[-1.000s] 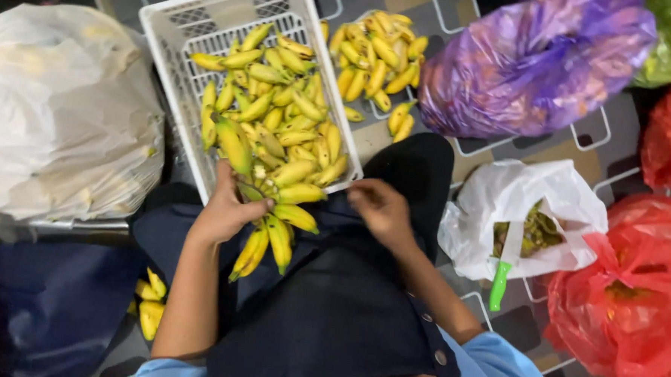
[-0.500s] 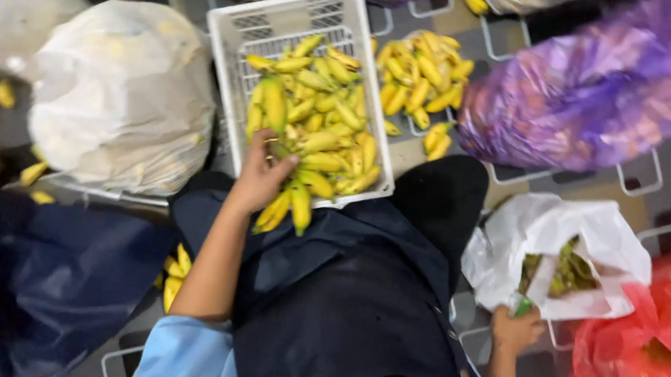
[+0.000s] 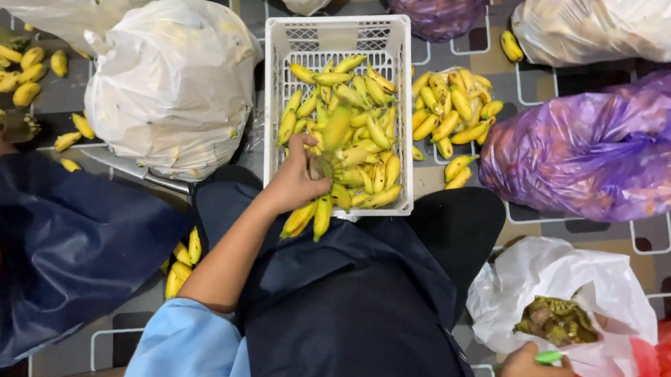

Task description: Using a knife to separate individual bananas from bunches and sorting them into a plastic crate.

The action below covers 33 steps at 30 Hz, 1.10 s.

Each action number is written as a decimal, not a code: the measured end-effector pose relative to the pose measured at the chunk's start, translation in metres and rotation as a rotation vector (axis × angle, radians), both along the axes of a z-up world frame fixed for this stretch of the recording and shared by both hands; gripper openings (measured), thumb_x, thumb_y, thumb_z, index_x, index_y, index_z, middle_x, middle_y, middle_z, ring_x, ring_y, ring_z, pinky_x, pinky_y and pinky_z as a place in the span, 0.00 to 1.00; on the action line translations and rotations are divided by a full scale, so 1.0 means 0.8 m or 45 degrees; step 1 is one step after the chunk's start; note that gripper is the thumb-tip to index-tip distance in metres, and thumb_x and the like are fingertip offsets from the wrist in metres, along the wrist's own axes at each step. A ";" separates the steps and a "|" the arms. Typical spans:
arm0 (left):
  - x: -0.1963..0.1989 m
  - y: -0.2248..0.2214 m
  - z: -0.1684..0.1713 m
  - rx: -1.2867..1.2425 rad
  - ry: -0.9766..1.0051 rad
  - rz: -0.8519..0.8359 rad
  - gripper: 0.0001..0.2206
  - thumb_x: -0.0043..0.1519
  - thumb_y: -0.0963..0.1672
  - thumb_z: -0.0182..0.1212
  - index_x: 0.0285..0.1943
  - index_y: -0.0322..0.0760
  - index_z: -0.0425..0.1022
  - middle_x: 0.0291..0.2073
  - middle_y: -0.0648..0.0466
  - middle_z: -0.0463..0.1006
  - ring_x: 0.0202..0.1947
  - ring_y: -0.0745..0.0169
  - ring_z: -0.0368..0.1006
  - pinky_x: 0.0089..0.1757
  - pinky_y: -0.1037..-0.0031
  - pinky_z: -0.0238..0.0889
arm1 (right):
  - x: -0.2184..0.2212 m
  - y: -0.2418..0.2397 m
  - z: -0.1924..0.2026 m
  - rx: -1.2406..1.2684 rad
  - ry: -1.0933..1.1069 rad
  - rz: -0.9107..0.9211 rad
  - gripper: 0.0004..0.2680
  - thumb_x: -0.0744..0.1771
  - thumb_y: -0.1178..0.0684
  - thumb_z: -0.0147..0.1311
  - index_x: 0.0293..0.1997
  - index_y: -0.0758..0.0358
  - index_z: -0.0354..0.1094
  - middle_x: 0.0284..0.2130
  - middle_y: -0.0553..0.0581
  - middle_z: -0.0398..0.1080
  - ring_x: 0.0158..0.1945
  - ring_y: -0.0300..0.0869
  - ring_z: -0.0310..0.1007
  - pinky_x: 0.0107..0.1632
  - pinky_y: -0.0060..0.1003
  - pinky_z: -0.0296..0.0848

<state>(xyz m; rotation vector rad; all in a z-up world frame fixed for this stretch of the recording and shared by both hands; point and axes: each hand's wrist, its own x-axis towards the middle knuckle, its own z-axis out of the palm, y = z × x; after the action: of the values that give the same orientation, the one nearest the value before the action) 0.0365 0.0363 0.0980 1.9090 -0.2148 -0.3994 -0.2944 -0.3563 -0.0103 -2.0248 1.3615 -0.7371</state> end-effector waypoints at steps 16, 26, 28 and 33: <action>0.013 -0.044 0.051 0.438 -0.551 0.144 0.19 0.50 0.39 0.68 0.49 0.31 0.68 0.37 0.43 0.70 0.45 0.39 0.69 0.46 0.54 0.64 | 0.274 0.186 0.147 -0.145 -0.296 1.483 0.17 0.67 0.57 0.46 0.63 0.68 0.56 0.55 0.74 0.62 0.52 0.67 0.65 0.49 0.56 0.69; 0.016 -0.039 0.042 0.317 -0.314 0.122 0.26 0.50 0.40 0.70 0.54 0.29 0.59 0.44 0.35 0.70 0.47 0.29 0.70 0.45 0.48 0.65 | 0.328 0.235 0.165 -0.428 -0.553 1.538 0.17 0.68 0.51 0.41 0.62 0.71 0.54 0.27 0.59 0.71 0.24 0.50 0.72 0.26 0.39 0.69; 0.014 -0.038 0.051 0.297 -0.283 0.111 0.29 0.50 0.40 0.70 0.55 0.28 0.54 0.46 0.31 0.71 0.49 0.26 0.69 0.46 0.44 0.64 | 0.337 0.241 0.158 -0.504 -0.500 1.548 0.17 0.68 0.49 0.42 0.62 0.69 0.56 0.27 0.61 0.69 0.26 0.53 0.71 0.27 0.42 0.69; 0.017 -0.034 0.055 0.230 -0.247 0.068 0.28 0.51 0.39 0.69 0.54 0.25 0.53 0.46 0.27 0.71 0.48 0.24 0.69 0.46 0.44 0.63 | 0.347 0.243 0.171 -0.583 -0.180 1.665 0.15 0.68 0.51 0.43 0.62 0.63 0.60 0.38 0.69 0.72 0.36 0.59 0.74 0.36 0.48 0.74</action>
<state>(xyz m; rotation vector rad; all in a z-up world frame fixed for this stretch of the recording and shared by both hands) 0.0504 0.0089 0.1420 2.1283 -0.2620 -0.2021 -0.0166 -0.1617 0.1268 -2.5254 -0.3866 -0.5235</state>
